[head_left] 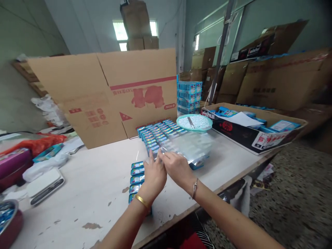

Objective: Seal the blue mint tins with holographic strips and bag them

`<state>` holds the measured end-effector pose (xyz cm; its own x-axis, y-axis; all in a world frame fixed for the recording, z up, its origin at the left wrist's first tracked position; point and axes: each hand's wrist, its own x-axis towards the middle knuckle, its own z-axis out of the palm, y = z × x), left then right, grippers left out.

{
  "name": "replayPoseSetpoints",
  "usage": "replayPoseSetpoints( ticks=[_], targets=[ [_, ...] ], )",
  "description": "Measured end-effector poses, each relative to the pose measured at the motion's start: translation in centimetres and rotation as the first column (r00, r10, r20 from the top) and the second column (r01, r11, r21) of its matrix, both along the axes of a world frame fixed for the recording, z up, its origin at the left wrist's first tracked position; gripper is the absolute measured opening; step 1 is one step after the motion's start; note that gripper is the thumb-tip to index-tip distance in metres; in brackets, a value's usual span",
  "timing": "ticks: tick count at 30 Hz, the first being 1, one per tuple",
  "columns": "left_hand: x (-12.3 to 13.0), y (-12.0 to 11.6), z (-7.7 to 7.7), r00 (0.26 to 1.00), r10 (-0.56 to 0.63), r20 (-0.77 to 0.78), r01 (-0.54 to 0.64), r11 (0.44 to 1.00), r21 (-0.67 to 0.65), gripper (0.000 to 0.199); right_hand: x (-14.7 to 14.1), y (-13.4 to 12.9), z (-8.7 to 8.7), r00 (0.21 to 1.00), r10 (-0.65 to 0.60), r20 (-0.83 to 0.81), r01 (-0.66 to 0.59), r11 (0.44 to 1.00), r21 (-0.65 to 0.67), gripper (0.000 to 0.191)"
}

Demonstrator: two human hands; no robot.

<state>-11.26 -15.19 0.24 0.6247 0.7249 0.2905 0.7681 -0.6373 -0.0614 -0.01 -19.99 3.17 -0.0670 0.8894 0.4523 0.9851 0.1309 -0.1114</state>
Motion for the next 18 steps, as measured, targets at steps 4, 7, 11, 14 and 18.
replayPoseSetpoints(
  ticks=[4,7,11,14,18],
  targets=[
    [-1.4,-0.8,0.7,0.981,-0.194,0.016,0.185,0.903,-0.389,0.029,1.3,-0.2,0.1,0.988,-0.154,-0.021,0.155,0.988,0.021,0.035],
    [-4.7,-1.6,1.1,0.833,-0.280,0.478,0.503,0.744,-0.440,0.026,2.8,-0.5,0.5,0.957,-0.290,-0.032,0.291,0.955,0.058,0.041],
    [-10.3,-0.2,-1.6,0.290,0.311,0.905,0.189,0.909,-0.372,0.032,2.1,-0.2,-0.8,0.963,-0.269,0.024,0.269,0.963,0.002,0.043],
    [-12.5,1.1,-5.7,0.084,0.687,0.722,0.068,0.719,-0.692,0.047,-0.9,0.7,-4.1,0.989,-0.134,0.062,0.143,0.975,-0.172,0.042],
    [-11.7,-0.7,-9.6,0.097,0.862,0.497,0.231,0.466,-0.854,0.057,-4.9,0.3,-10.5,0.998,-0.019,0.052,0.037,0.928,-0.370,0.035]
  ],
)
